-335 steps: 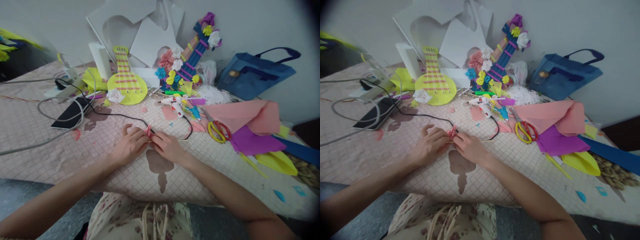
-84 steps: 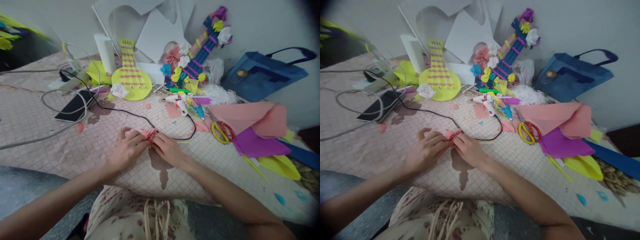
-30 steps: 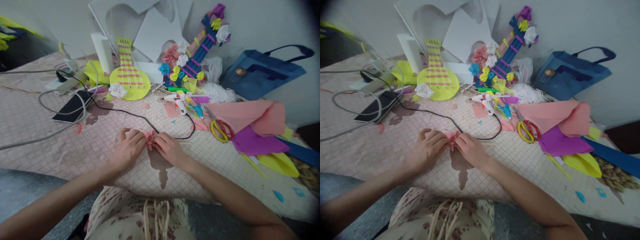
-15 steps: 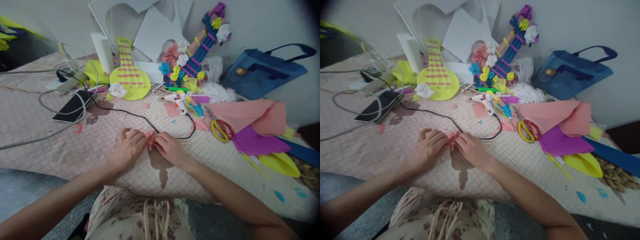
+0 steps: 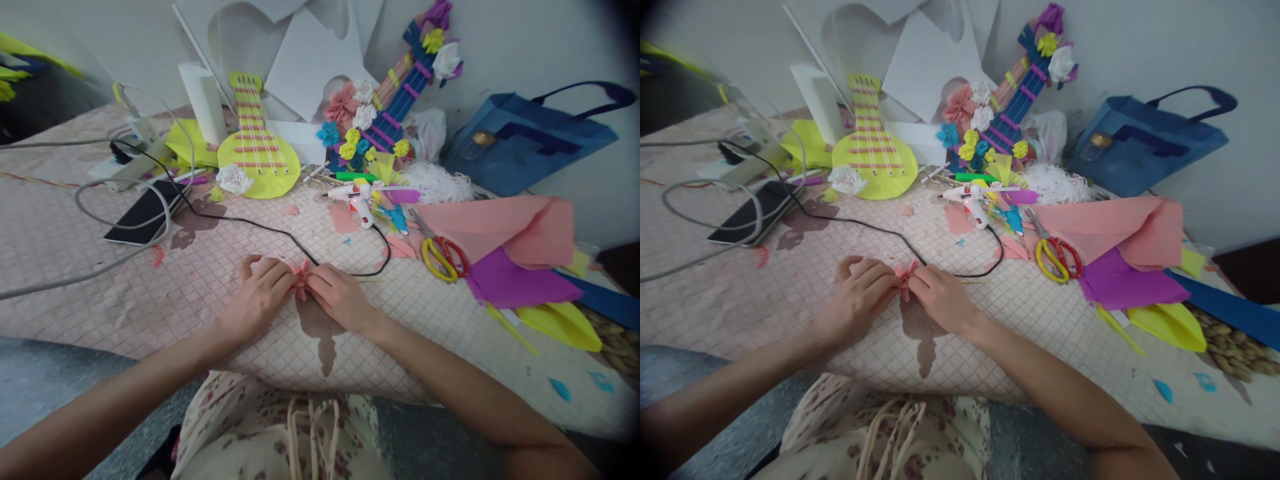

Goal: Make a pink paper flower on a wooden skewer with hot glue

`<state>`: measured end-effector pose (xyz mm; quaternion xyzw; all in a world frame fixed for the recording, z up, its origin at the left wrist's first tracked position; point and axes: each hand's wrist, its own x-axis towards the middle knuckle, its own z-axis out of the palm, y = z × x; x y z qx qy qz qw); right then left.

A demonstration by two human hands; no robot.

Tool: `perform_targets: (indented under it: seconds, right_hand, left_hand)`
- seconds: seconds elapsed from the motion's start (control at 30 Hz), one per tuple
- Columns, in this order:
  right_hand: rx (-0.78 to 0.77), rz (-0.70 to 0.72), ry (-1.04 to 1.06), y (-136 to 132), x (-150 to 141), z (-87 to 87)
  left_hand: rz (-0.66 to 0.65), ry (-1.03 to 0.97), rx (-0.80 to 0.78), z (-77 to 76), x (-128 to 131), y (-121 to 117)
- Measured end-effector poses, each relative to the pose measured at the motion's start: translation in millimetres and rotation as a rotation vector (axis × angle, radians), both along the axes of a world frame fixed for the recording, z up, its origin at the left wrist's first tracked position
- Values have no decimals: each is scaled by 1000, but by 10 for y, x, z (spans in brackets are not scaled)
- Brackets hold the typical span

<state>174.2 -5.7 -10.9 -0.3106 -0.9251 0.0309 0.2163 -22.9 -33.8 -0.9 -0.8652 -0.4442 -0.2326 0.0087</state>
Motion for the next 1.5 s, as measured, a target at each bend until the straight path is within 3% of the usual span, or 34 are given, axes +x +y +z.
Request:
perform_targets:
  seconds: [0.63, 1.07, 1.3, 1.5]
  right_hand:
    - [25, -47, 145, -16, 20, 15]
    - [121, -59, 19, -77, -52, -43]
    - [60, 31, 48, -76, -47, -29]
    - [14, -46, 138, -20, 28, 39]
  left_hand:
    - [1, 38, 14, 7, 19, -1]
    - [34, -5, 0, 21, 41, -7]
    - [39, -12, -9, 25, 36, -16]
    - [26, -23, -17, -2, 10, -5]
